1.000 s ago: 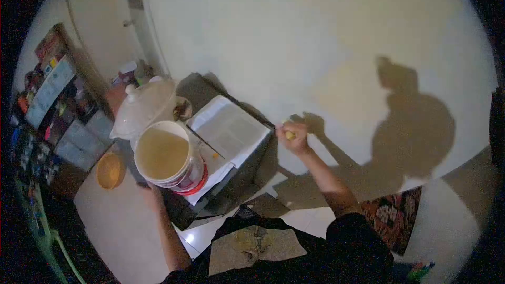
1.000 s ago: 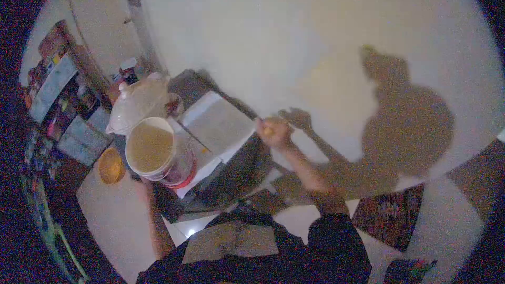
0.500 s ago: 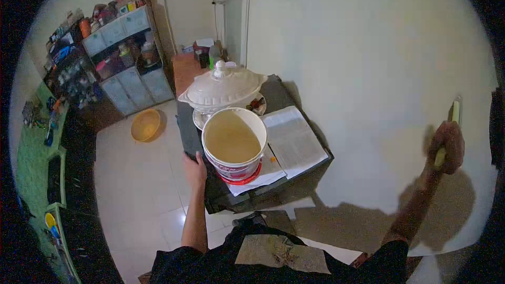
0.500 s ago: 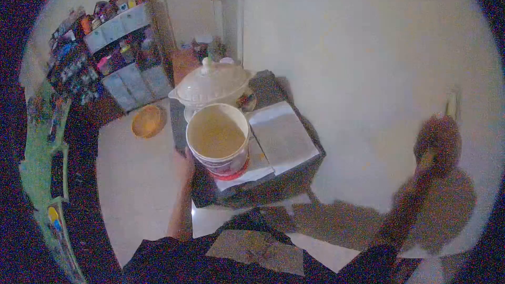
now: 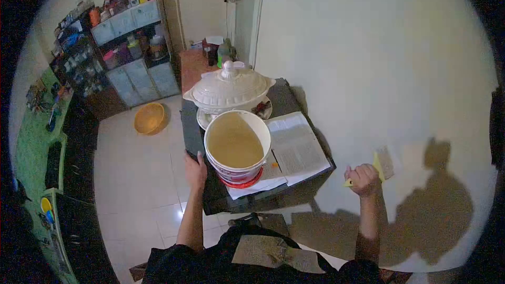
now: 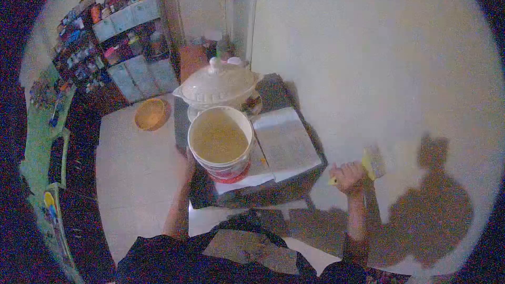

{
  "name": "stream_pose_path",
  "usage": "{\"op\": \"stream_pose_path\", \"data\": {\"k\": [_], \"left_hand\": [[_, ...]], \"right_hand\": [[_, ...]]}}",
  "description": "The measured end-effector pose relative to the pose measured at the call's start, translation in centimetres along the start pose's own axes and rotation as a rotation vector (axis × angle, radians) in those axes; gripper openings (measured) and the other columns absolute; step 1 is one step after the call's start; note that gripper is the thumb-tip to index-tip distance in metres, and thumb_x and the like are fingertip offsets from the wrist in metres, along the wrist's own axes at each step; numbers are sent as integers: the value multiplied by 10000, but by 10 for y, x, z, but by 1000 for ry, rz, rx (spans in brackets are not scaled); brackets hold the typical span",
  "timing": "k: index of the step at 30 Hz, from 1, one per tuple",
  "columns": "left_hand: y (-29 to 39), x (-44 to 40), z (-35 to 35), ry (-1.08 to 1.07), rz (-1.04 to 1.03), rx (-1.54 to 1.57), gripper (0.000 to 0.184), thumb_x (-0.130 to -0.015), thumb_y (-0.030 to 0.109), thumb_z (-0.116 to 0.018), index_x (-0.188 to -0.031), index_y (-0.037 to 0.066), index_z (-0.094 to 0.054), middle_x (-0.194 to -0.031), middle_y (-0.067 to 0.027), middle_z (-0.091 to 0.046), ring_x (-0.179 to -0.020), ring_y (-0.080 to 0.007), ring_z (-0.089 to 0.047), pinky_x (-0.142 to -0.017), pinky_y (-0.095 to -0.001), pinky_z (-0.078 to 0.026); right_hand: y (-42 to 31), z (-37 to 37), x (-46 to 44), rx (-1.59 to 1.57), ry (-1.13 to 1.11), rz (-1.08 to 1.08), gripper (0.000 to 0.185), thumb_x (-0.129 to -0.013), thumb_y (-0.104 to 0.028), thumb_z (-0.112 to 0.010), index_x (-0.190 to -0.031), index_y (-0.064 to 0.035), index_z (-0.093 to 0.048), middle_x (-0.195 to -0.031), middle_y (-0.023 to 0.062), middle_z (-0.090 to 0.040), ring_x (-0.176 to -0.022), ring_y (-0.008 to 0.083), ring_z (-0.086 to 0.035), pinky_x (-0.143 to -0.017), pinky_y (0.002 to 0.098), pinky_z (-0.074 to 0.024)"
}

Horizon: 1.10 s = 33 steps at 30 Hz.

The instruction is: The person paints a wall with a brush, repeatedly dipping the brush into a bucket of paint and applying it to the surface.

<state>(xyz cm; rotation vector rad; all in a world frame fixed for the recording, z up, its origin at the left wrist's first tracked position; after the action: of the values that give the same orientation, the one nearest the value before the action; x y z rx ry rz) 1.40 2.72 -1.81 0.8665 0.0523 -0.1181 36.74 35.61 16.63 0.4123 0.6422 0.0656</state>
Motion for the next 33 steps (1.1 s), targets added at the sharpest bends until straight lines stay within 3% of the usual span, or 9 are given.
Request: {"op": "stream_pose_path", "data": {"k": [11, 13, 14, 18, 20, 24, 26, 27, 33], "left_hand": [[-3, -2, -4, -3, 20, 10, 626, -903, 378, -499, -1342, -33, -325, -1300, -260, -430, -1155, -400, -467, -953, -436, -394], [-3, -3, -4, -16, 56, -6, 639, -906, 378, -492, -1353, -40, -304, -1296, -257, -435, -1185, -394, -442, -969, -433, -382], [-2, -3, -4, -28, 70, -23, 645, -910, 379, -482, -1358, -45, -293, -1299, -257, -433, -1188, -395, -438, -977, -434, -375], [-4, -3, -4, -47, 69, -27, 655, -912, 406, -466, -1357, -43, -291, -1310, -254, -428, -1158, -406, -465, -955, -448, -392], [-14, -6, -11, -36, 53, -28, 661, -912, 417, -461, -1356, -42, -291, -1308, -254, -430, -1161, -405, -463, -950, -449, -395], [7, 2, 1, -33, 89, -58, 658, -917, 434, -446, -1343, -48, -311, -1300, -254, -440, -1158, -402, -466, -946, -450, -395], [-6, -2, -7, 14, 20, -15, 653, -920, 423, -445, -1345, -53, -307, -1308, -255, -434, -1179, -399, -450, -971, -439, -376], [-9, 0, -6, 7, 12, -15, 653, -920, 423, -445, -1345, -53, -307, -1308, -255, -434, -1179, -399, -450, -971, -439, -376], [-5, -2, -5, -46, 62, -16, 669, -916, 423, -452, -1355, -54, -288, -1329, -259, -411, -1213, -393, -424, -996, -430, -354]], "right_hand": [[-63, -68, 40, -236, 102, -243, 315, -716, -18, -657, -545, -75, -400, -523, 48, -438, -464, 202, -451, -444, 307, -363], [-71, -62, 36, -684, 441, -951, 340, -766, -13, -636, -552, -54, -376, -523, 34, -422, -468, 131, -419, -451, 270, -332], [-68, -75, 44, -743, 568, -1044, 336, -820, -18, -598, -559, -38, -386, -519, 29, -408, -497, 78, -395, -468, 253, -302], [-30, -70, 59, -535, 453, -973, 298, -837, -33, -590, -566, -49, -467, -523, 37, -462, -498, 96, -434, -477, 280, -316], [-10, -13, 11, -79, 314, -625, 286, -823, -32, -601, -568, -49, -473, -525, 61, -487, -478, 150, -461, -471, 315, -333], [49, 31, -4, 123, 445, -523, 255, -814, -23, -615, -593, -37, -487, -541, 95, -496, -487, 181, -476, -495, 311, -380], [78, 48, 13, 28, 369, -646, 107, -790, -149, -659, -828, -73, -594, -724, 79, -614, -676, 258, -584, -642, 389, -504], [97, 55, 23, -689, 876, -888, 93, -819, -86, -630, -749, -42, -588, -680, 68, -604, -644, 202, -568, -595, 334, -480], [99, 155, -30, 299, 502, -392, 159, -750, -50, -643, -659, -63, -513, -614, 66, -521, -572, 212, -517, -528, 335, -434]]}}
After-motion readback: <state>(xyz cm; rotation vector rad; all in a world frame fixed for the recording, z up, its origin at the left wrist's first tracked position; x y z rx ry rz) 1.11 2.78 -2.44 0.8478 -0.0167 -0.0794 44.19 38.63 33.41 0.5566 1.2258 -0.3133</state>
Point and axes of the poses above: each hand's wrist, its own x-axis away from the middle knuckle, its own z-axis out of the back of the hand, y = z × x, the point moved 1 cm from there along -x, towards the middle knuckle
